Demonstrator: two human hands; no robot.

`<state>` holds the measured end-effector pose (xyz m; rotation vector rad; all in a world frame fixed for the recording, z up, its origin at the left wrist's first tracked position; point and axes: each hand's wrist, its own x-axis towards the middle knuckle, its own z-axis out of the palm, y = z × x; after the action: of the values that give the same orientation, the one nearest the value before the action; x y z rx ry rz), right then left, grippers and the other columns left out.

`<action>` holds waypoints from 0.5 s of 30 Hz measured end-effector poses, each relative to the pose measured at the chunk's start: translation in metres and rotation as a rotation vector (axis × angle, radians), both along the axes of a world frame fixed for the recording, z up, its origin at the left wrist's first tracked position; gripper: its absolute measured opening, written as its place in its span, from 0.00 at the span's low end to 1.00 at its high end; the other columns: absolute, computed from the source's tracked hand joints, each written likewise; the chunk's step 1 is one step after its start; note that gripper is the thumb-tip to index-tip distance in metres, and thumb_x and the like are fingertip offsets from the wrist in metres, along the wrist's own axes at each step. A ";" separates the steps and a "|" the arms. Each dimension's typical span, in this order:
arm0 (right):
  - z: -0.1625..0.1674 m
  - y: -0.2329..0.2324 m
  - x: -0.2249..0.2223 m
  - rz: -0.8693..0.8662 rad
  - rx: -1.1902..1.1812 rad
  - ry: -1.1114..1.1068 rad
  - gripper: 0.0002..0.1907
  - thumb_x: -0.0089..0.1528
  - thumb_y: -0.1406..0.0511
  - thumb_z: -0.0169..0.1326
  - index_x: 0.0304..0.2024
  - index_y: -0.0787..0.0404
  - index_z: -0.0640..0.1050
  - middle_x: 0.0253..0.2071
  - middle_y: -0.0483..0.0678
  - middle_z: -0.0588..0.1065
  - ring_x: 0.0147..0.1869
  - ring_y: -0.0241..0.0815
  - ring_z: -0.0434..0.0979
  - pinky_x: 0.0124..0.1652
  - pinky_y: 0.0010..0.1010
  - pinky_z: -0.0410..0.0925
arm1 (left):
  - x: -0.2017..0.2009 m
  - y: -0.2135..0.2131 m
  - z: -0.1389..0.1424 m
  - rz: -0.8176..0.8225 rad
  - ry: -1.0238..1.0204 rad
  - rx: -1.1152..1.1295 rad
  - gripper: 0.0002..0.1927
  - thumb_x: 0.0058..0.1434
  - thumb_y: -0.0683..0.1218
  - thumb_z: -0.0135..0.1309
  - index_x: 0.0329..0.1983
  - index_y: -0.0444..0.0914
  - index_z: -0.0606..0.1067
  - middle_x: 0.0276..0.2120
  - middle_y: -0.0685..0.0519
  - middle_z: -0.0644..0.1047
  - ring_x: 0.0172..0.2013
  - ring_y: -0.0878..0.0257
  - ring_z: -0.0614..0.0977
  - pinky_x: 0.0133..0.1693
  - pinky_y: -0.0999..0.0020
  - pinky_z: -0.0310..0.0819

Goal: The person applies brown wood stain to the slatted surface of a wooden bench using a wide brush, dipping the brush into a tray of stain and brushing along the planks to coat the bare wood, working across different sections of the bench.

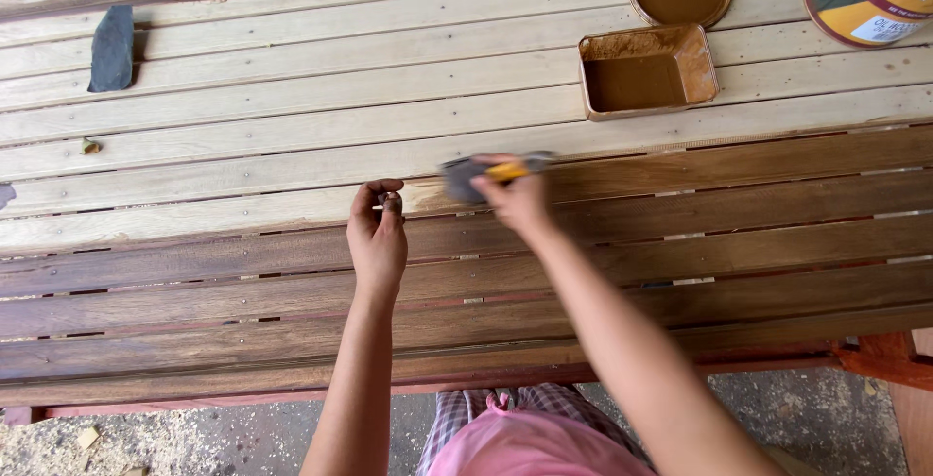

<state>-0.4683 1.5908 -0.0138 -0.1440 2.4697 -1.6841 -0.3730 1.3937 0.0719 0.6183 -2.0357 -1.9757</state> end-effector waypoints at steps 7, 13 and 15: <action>0.031 0.167 0.014 -0.310 0.089 0.633 0.13 0.72 0.60 0.63 0.53 0.62 0.79 0.46 0.54 0.81 0.41 0.34 0.78 0.42 0.24 0.73 | 0.006 0.000 -0.003 -0.022 -0.002 -0.057 0.08 0.69 0.38 0.47 0.45 0.38 0.77 0.29 0.60 0.70 0.27 0.73 0.65 0.30 0.77 0.62; -0.008 0.028 0.035 -0.032 0.286 0.679 0.08 0.67 0.64 0.57 0.47 0.52 0.84 0.42 0.48 0.84 0.37 0.37 0.84 0.36 0.27 0.76 | 0.007 0.002 0.005 -0.010 -0.016 -0.050 0.07 0.70 0.39 0.47 0.45 0.38 0.76 0.28 0.59 0.72 0.28 0.74 0.67 0.30 0.78 0.64; -0.012 -0.014 0.023 0.194 0.129 0.532 0.11 0.63 0.71 0.55 0.46 0.55 0.83 0.50 0.53 0.81 0.37 0.38 0.85 0.30 0.23 0.77 | 0.002 0.003 0.009 -0.027 -0.004 -0.067 0.07 0.69 0.38 0.48 0.45 0.38 0.77 0.30 0.60 0.72 0.28 0.74 0.67 0.30 0.78 0.63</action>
<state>-0.4450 1.5770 -0.0256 -0.8904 2.7946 -1.5502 -0.3708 1.3972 0.0805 0.5837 -2.1134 -1.9134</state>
